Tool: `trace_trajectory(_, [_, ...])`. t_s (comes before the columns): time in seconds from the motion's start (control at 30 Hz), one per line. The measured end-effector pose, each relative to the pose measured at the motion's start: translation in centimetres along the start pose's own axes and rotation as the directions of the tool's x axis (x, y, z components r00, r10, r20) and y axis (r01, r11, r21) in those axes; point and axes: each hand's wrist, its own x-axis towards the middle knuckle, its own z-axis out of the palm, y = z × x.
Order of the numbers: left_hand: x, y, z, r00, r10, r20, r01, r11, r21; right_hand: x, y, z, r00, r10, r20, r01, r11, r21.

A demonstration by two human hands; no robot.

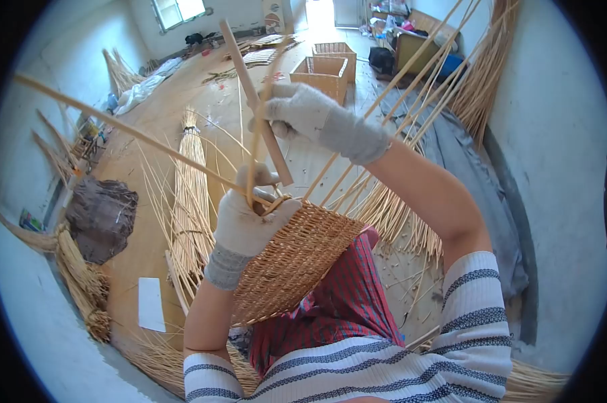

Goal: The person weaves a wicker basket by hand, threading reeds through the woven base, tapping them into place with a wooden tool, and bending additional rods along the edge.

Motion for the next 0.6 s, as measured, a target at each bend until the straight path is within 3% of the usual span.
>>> trace_trajectory(0.03, [-0.3, -0.3, 0.0, 1.000, 0.007, 0.009, -0.007, 0.999, 0.042, 0.3, 0.9, 0.3, 1.000, -0.001, 0.018, 0.001, 1.000, -0.013])
trace_trajectory(0.07, [-0.2, -0.5, 0.0, 0.995, 0.101, -0.004, -0.099, 0.985, 0.144, 0.1, 1.5, 0.3, 0.997, 0.057, 0.061, -0.063, 0.992, 0.105])
trace_trajectory(0.1, [-0.3, -0.5, -0.1, 0.995, 0.099, -0.020, -0.095, 0.985, 0.147, -0.1, 2.0, 0.3, 0.988, 0.110, 0.108, -0.132, 0.966, 0.221])
trace_trajectory(0.17, [-0.2, -0.2, -0.1, 0.990, 0.141, 0.005, -0.138, 0.961, 0.241, 0.1, 2.5, 0.5, 0.982, 0.130, 0.139, -0.159, 0.961, 0.227])
trace_trajectory(0.2, [-0.2, 0.3, -0.2, 0.997, 0.077, 0.011, -0.078, 0.979, 0.190, 0.3, 3.0, 0.6, 0.982, 0.137, 0.133, -0.163, 0.966, 0.202])
trace_trajectory(0.27, [0.0, -0.1, -0.2, 0.995, 0.100, 0.013, -0.101, 0.985, 0.138, 0.6, 4.6, 0.5, 0.980, 0.149, 0.130, -0.170, 0.970, 0.172])
trace_trajectory(0.33, [0.2, -0.2, -0.3, 0.992, 0.128, 0.012, -0.128, 0.988, 0.089, 1.0, 5.7, 0.3, 0.953, -0.111, 0.284, 0.119, 0.993, -0.010])
trace_trajectory(0.37, [0.2, 0.0, -0.5, 0.991, 0.130, 0.030, -0.132, 0.988, 0.084, 0.9, 5.6, 0.4, 0.950, -0.109, 0.292, 0.118, 0.993, -0.015])
trace_trajectory(0.43, [0.2, 0.0, -0.7, 0.991, 0.130, 0.040, -0.133, 0.988, 0.083, 0.6, 5.4, 0.9, 0.973, 0.137, 0.185, -0.188, 0.938, 0.291])
trace_trajectory(0.57, [0.4, -0.6, -0.7, 0.989, 0.125, 0.073, -0.129, 0.991, 0.044, 0.7, 5.4, 0.9, 0.963, 0.152, 0.223, -0.211, 0.939, 0.272])
trace_trajectory(0.6, [0.4, -0.6, -0.8, 0.990, 0.107, 0.097, -0.111, 0.993, 0.037, 0.7, 5.0, 1.2, 0.957, 0.227, 0.181, -0.267, 0.933, 0.242])
